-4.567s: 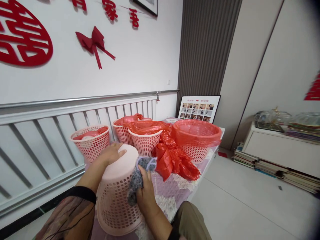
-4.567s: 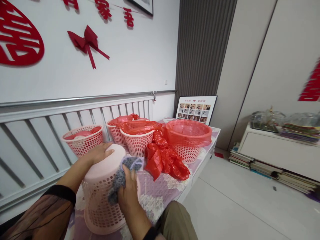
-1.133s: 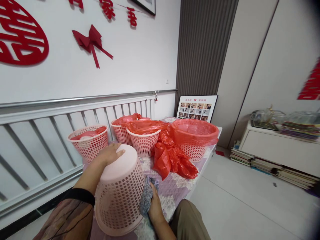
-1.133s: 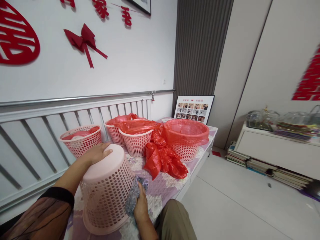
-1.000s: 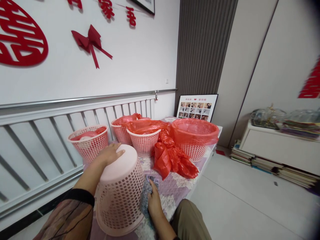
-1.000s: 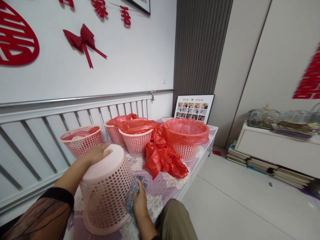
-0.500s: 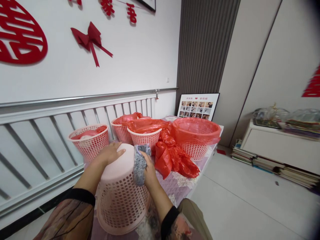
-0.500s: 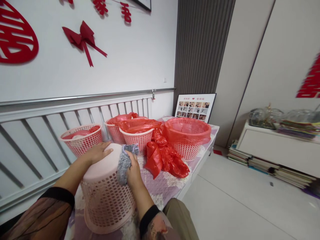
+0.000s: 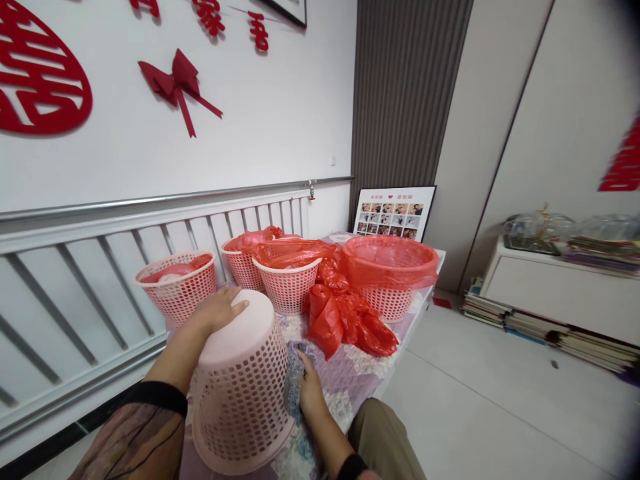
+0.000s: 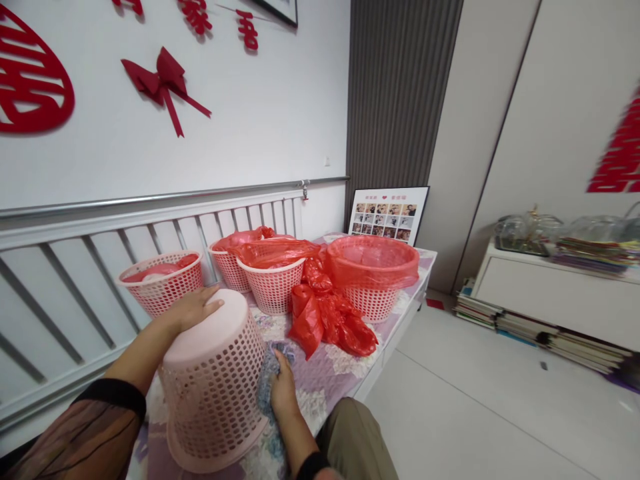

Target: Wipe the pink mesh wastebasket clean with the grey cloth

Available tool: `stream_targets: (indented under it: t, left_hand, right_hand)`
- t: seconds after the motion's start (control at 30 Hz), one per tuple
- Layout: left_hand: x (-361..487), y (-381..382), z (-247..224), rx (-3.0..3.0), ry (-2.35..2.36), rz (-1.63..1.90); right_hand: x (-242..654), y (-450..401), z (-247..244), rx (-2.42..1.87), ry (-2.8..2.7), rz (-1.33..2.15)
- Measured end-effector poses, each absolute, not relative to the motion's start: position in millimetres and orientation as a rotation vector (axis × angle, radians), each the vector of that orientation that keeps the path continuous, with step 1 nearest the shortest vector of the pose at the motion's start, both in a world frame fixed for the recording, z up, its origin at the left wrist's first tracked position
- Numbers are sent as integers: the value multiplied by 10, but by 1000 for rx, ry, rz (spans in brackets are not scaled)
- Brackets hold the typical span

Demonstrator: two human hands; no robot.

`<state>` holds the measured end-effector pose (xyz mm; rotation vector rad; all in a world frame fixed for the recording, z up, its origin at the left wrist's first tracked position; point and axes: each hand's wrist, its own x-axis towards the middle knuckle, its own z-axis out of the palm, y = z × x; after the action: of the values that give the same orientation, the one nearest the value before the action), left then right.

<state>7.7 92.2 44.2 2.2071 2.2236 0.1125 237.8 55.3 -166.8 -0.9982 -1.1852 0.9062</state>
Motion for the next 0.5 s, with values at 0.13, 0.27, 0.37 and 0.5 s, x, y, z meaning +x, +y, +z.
stream_targets:
  t: [0.13,0.27,0.37,0.5]
  left_hand:
    - [57,945,421,2213,2227,101]
    - [51,956,400,2220,2222,104]
    - [62,951,396,2224,2218,121]
    - [70,945,400,2226,2225,142]
  right_hand:
    - [2255,445,-1247,-912,-1310,858]
    - [2164,355,-554,-809,-1656,616]
    - [2147,527,-98,-888,-1863,576]
    - [2087,1069,247,-895,-2005,703]
